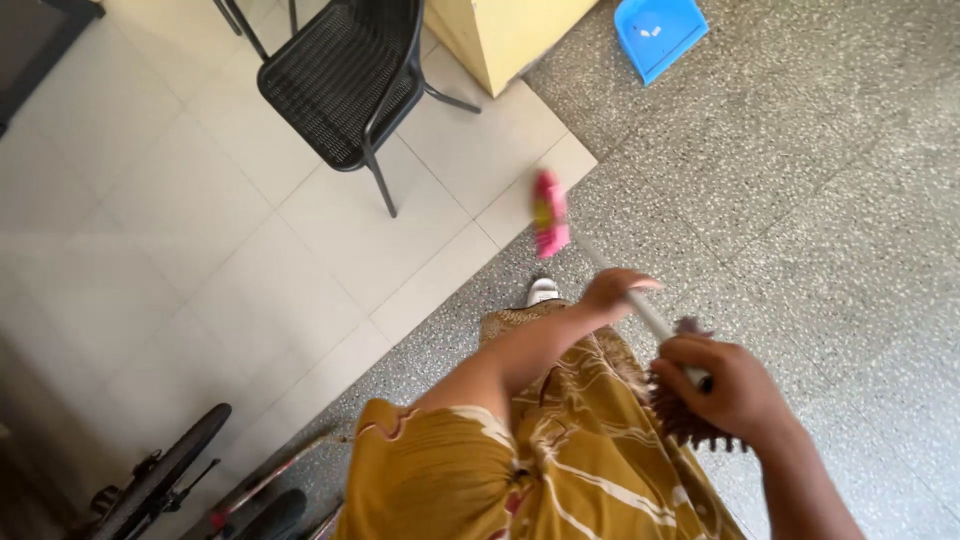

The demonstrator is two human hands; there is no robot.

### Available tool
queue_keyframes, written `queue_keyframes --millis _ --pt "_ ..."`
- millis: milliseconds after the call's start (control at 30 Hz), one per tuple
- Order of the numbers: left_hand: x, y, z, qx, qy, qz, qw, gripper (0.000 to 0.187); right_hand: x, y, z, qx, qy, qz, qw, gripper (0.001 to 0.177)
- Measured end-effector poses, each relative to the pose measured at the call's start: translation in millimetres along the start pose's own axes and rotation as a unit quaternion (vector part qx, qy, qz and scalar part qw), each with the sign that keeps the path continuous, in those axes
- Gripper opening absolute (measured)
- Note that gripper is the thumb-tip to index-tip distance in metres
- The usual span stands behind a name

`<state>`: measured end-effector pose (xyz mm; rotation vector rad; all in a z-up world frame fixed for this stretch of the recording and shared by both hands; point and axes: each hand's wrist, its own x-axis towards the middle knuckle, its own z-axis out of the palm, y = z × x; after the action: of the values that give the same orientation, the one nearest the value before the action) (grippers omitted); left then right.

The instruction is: Cleaning dust and cobwebs from walls and corners using a broom and a duster.

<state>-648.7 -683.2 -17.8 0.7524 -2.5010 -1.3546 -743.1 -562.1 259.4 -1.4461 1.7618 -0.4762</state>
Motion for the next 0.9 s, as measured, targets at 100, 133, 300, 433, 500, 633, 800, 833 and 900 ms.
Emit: queue_keyframes --millis 100,133,300,433,500,633,800,833,900 --pt "52 24 -4 -0.026 -0.09 -0.036 0.995 0.026 17 -5 -7 -0.093 -0.007 0.075 0.993 0.015" --pt "56 30 -6 -0.027 -0.081 -0.037 0.996 0.026 18 -8 -11 -0.099 -0.01 0.069 0.993 0.015" --pt "32 71 -31 0.025 -0.005 0.098 0.995 0.032 -19 -15 -72 -0.066 -0.055 -0.069 0.994 0.019" --pt "-48 40 -58 0.024 0.074 0.121 0.99 0.038 4 8 -82 0.014 -0.175 -0.174 0.969 0.016" --pt "-91 -10 -71 0.074 0.109 -0.014 0.991 0.049 54 19 -43 0.143 0.029 -0.346 0.927 0.032" --pt "-137 -81 -128 0.111 0.139 -0.128 0.976 0.041 151 21 81 0.186 -0.175 -0.228 0.94 0.014" --pt "-170 -158 -136 0.146 0.106 -0.281 0.943 0.028 169 20 132 0.168 -0.167 -0.144 0.961 0.014" --pt "-138 -134 -128 0.144 0.105 -0.279 0.944 0.028 158 30 105 0.167 -0.165 -0.141 0.962 0.014" --pt "-76 -87 -116 -0.11 0.11 -0.306 0.939 0.039 141 50 53 0.147 -0.068 -0.083 0.983 0.021"
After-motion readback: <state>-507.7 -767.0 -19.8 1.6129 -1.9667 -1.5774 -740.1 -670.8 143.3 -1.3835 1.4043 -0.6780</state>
